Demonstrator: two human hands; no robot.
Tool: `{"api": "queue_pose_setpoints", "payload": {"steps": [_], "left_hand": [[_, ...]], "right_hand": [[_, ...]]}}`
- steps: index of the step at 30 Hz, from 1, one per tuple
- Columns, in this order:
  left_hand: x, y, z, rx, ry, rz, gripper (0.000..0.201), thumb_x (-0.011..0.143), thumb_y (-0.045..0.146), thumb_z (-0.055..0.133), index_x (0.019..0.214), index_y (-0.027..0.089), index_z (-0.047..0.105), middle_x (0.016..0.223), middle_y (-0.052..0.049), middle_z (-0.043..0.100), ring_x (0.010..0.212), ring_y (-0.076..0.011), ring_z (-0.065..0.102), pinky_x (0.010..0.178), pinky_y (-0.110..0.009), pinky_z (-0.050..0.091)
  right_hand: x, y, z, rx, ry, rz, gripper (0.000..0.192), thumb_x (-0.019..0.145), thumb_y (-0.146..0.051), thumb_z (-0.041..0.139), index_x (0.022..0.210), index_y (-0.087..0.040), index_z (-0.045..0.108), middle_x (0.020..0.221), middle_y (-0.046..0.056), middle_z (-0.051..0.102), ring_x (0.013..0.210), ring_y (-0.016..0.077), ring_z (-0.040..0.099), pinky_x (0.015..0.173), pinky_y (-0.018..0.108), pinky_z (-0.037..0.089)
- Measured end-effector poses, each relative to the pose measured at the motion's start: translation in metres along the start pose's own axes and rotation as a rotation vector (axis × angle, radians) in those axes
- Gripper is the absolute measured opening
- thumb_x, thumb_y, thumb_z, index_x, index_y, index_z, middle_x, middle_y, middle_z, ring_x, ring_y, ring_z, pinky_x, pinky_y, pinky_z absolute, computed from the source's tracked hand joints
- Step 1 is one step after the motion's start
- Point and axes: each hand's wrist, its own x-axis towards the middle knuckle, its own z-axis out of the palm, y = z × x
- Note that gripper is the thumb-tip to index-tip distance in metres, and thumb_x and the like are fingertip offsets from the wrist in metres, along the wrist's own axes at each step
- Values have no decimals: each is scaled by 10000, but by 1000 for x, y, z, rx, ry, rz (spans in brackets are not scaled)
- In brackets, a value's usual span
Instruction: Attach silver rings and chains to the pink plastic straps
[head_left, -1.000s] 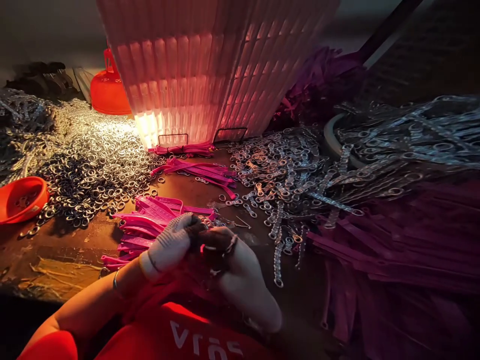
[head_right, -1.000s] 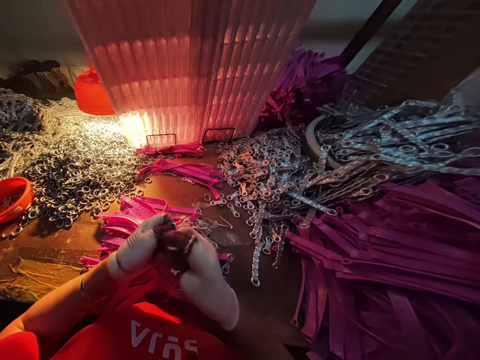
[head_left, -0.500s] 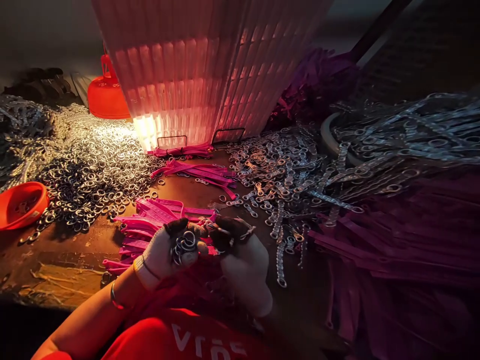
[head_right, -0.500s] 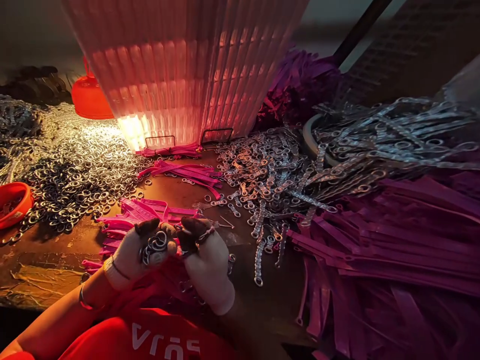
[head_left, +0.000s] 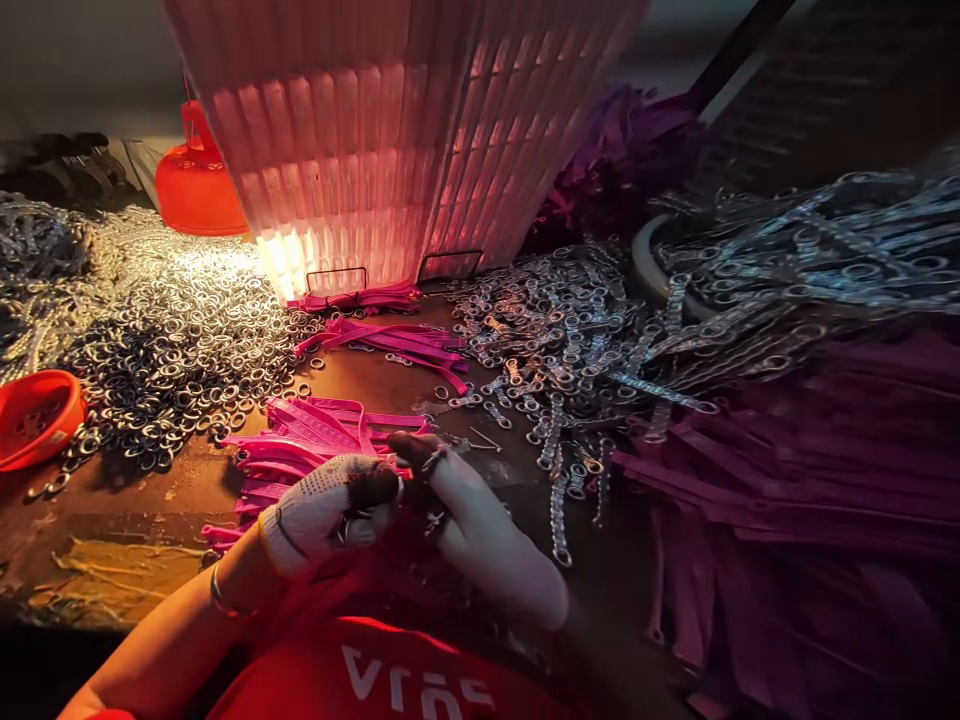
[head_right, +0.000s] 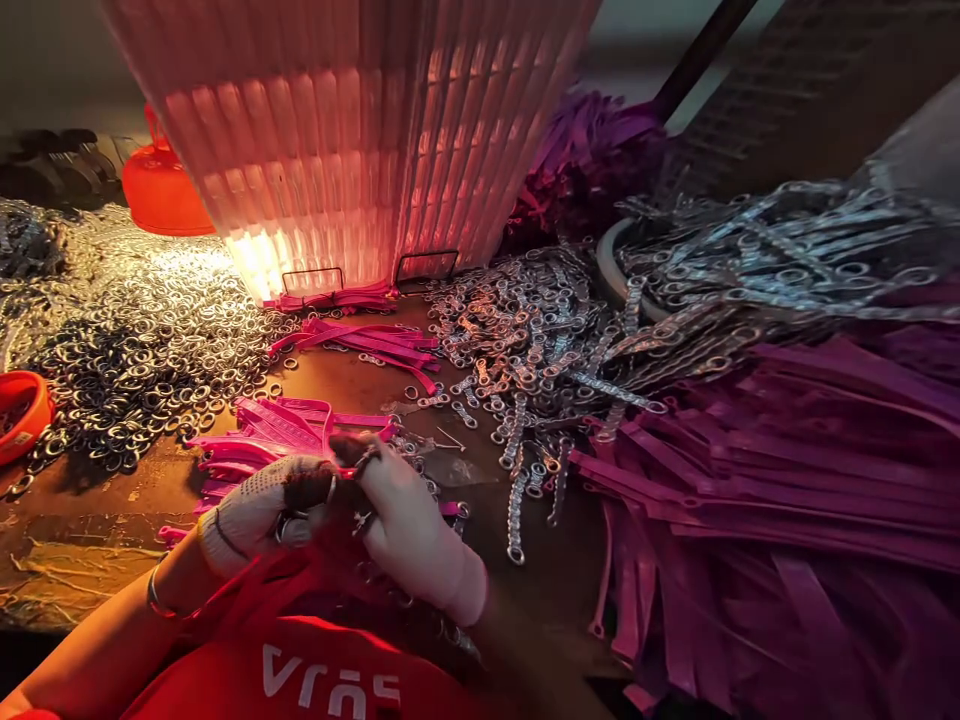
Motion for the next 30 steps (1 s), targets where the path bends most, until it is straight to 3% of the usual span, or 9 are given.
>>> {"api": "queue_pose_setpoints", "payload": {"steps": [4, 7, 12, 18, 21, 24, 25, 27, 30], "left_hand": [[0, 4, 8, 181, 70, 23, 341, 810, 434, 609, 625, 167, 504, 449, 50, 424, 355, -43, 305, 356, -180, 194], [-2, 13, 11, 346, 155, 167, 362, 879, 460, 572, 679, 160, 533, 492, 37, 476, 388, -51, 358, 386, -186, 245], [1, 31, 11, 645, 106, 313, 287, 904, 395, 602, 773, 141, 591, 637, 1, 588, 508, -56, 455, 461, -172, 331], [23, 42, 24, 368, 39, 211, 322, 923, 454, 548, 751, 197, 459, 529, 71, 436, 395, -58, 381, 376, -171, 284], [59, 53, 24, 443, 90, 208, 234, 944, 384, 487, 803, 197, 488, 544, 72, 427, 384, -61, 379, 378, -173, 315], [123, 75, 16, 1064, 142, 286, 264, 963, 228, 373, 907, 155, 620, 605, 11, 551, 472, -96, 511, 474, -207, 440], [147, 84, 13, 1370, 195, 369, 286, 954, 187, 379, 934, 146, 661, 675, -22, 622, 577, -116, 593, 573, -227, 500], [194, 99, 7, 1523, 219, 413, 245, 926, 178, 480, 1017, 123, 700, 941, -101, 713, 906, -199, 672, 820, -299, 536], [245, 108, 5, 1674, 221, 394, 286, 909, 153, 520, 1139, 111, 684, 1231, -168, 660, 1149, -266, 622, 978, -353, 483]], "right_hand": [[4, 7, -4, -139, -79, 11, 387, 766, -67, 493, 1079, -199, 678, 974, 87, 670, 886, 224, 589, 778, 336, 467], [6, 9, -11, -329, -91, 36, 242, 749, -76, 488, 883, -173, 665, 850, 88, 661, 774, 208, 559, 684, 309, 389], [13, 7, -25, -520, -164, 16, 107, 720, -120, 513, 691, -186, 592, 667, 51, 624, 597, 157, 467, 585, 311, 245], [16, 21, -24, -529, 49, -72, 111, 743, -244, 542, 648, -194, 571, 626, 49, 598, 574, 154, 452, 584, 317, 236], [17, 44, -20, -451, 165, 148, 155, 812, -279, 529, 697, -193, 585, 639, 42, 606, 595, 158, 488, 585, 298, 272], [15, 68, -22, -388, 315, 374, 240, 875, -311, 502, 661, -214, 550, 618, 37, 588, 586, 164, 483, 582, 300, 295], [13, 73, -23, -352, 379, 407, 266, 893, -330, 493, 658, -220, 548, 624, 40, 590, 596, 171, 488, 591, 303, 316], [7, 80, -23, -233, 474, 423, 262, 917, -340, 486, 706, -220, 584, 674, 49, 621, 653, 187, 530, 633, 307, 376], [-5, 82, -18, -63, 468, 418, 172, 894, -262, 505, 815, -214, 650, 760, 41, 662, 730, 195, 575, 683, 306, 436]]}}
